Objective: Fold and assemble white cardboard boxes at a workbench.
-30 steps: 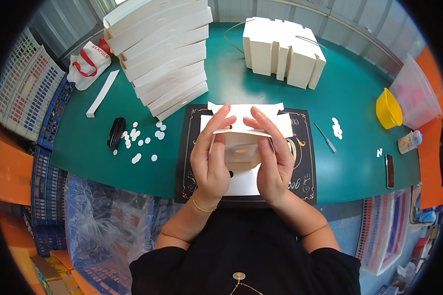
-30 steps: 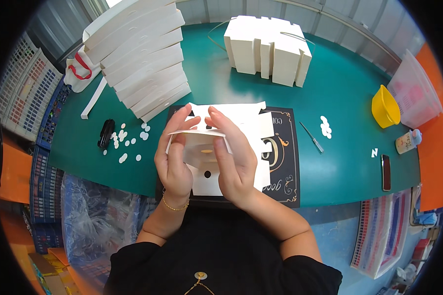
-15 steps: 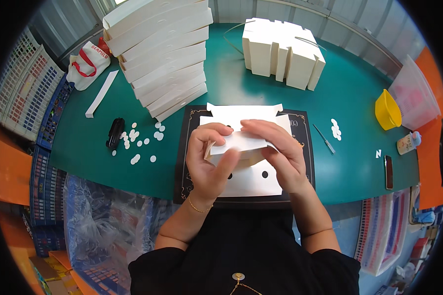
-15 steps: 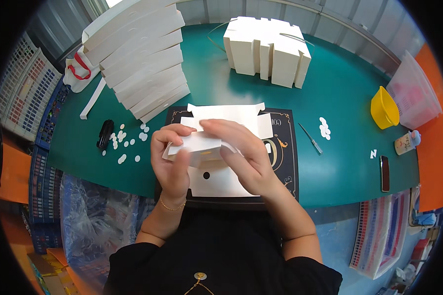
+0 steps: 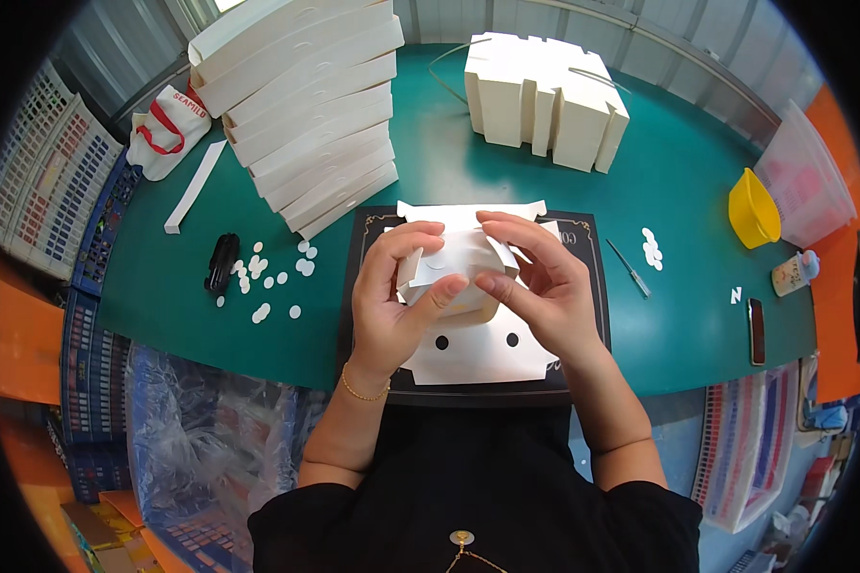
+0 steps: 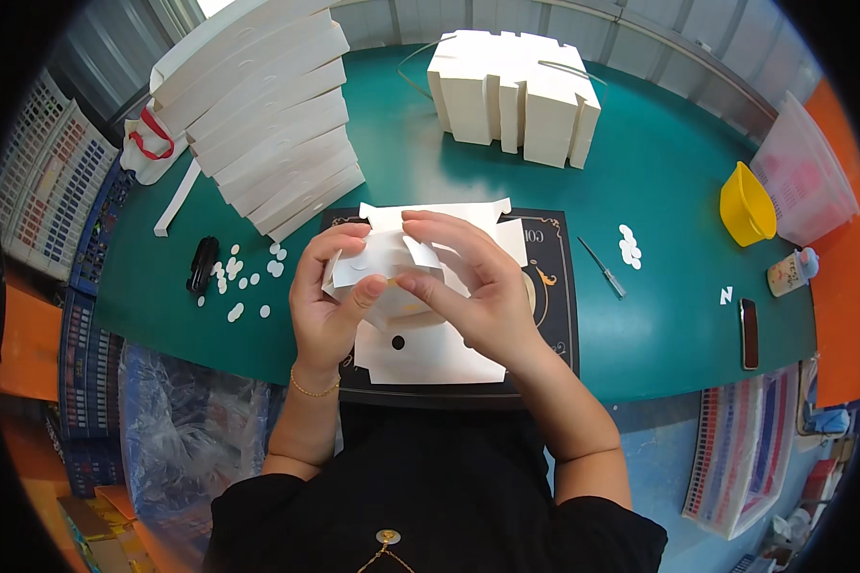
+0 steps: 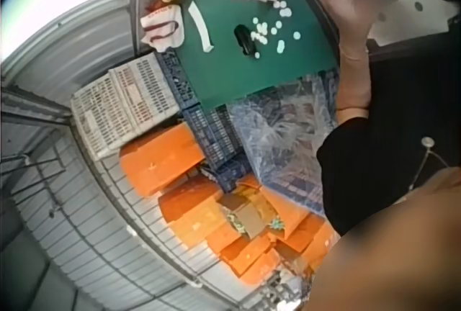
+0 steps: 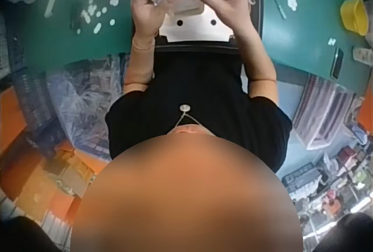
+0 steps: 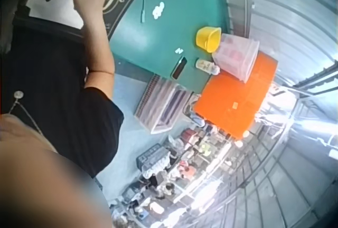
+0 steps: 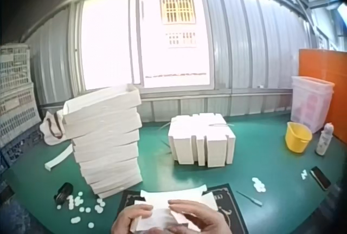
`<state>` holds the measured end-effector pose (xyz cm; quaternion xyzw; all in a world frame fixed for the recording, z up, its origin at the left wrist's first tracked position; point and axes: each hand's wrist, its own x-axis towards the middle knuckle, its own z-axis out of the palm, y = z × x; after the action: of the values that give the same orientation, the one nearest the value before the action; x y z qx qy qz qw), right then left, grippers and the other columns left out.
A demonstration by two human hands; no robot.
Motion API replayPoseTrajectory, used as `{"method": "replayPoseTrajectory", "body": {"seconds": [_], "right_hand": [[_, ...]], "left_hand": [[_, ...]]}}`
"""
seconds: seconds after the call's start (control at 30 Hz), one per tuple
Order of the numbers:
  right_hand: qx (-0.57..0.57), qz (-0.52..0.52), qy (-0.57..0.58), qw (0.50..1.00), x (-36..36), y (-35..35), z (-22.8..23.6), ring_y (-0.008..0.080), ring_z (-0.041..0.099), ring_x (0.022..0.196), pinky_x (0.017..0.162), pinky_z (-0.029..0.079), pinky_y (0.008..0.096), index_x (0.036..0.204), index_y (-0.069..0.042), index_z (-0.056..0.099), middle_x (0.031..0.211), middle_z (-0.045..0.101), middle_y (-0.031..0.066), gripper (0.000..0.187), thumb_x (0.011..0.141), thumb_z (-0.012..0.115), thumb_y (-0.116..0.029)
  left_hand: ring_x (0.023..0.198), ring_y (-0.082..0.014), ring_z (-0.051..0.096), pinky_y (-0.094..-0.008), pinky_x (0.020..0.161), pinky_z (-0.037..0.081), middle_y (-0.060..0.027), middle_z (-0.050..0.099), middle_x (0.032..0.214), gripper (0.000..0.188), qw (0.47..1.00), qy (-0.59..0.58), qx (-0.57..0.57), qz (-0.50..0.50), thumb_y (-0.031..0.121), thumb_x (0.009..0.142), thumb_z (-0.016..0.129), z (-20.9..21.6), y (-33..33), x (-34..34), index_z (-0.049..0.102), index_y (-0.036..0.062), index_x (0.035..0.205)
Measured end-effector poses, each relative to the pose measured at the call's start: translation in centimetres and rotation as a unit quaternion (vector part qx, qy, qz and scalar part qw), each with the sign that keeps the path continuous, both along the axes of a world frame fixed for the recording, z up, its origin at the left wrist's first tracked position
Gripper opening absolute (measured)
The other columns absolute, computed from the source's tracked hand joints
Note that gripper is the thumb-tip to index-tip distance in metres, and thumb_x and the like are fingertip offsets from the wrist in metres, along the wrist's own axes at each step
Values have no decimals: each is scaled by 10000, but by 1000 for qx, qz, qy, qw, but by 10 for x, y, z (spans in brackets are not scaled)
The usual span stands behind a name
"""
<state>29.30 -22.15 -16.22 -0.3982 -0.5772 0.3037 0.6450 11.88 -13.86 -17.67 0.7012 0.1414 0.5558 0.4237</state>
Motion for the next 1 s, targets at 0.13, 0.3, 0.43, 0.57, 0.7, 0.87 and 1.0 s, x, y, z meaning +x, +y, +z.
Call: {"method": "replayPoseTrajectory", "body": {"seconds": [0.13, 0.3, 0.43, 0.57, 0.7, 0.87, 1.0], "right_hand": [[-42, 10, 11, 999, 3, 2, 3, 251, 553, 1294, 1041, 501, 376, 1302, 0, 611, 1342, 611, 141, 461, 861, 719, 84], [-73, 45, 16, 996, 9, 4, 10, 234, 593, 1240, 1043, 506, 372, 1281, 9, 618, 1319, 639, 128, 431, 867, 711, 86], [12, -40, 59, 997, 0, 4, 6, 237, 629, 1205, 1020, 519, 361, 1190, 5, 678, 1280, 668, 153, 343, 859, 708, 91], [127, -132, -172, 968, 4, 2, 1, 273, 688, 1121, 938, 559, 345, 1060, -8, 744, 1205, 707, 181, 300, 798, 716, 135], [98, -75, -165, 979, 17, 5, 6, 258, 692, 1109, 915, 566, 333, 1050, -39, 767, 1207, 710, 170, 306, 799, 718, 129], [33, 43, -121, 991, 37, 8, 18, 235, 692, 1096, 890, 575, 333, 1000, -56, 788, 1208, 712, 152, 276, 779, 748, 105], [21, 1, -170, 985, 30, 5, 26, 239, 695, 1088, 892, 578, 339, 1007, -69, 792, 1199, 714, 149, 267, 785, 763, 77]], "left_hand": [[1026, -187, 629, -299, 870, 510, -129, 657, 1188, 381, 999, 25, 28, 1, 179, 815, 862, 1, 5, -5, 631, 53, 1090], [1107, -188, 604, -307, 972, 482, -133, 637, 1237, 406, 998, 50, 44, -12, 176, 827, 853, 0, 7, -8, 611, 32, 1119], [1112, -192, 604, -314, 981, 478, -135, 636, 1239, 403, 997, 54, 46, 6, 178, 829, 851, 1, 8, -6, 610, 32, 1118], [970, -159, 620, -274, 812, 505, -110, 667, 1176, 381, 998, 18, 42, 42, 186, 805, 870, -1, 7, 3, 640, 52, 1077], [961, -142, 612, -262, 808, 502, -101, 661, 1186, 382, 1000, -9, -8, 27, 202, 823, 857, -2, 7, 4, 636, 55, 1098], [980, -148, 613, -263, 819, 504, -98, 658, 1182, 383, 1000, -11, -22, 8, 221, 842, 843, -1, 9, 2, 631, 52, 1112], [1039, -189, 619, -300, 882, 507, -114, 655, 1189, 383, 999, -26, -24, 20, 241, 858, 825, 0, 8, 5, 628, 47, 1124]]}}
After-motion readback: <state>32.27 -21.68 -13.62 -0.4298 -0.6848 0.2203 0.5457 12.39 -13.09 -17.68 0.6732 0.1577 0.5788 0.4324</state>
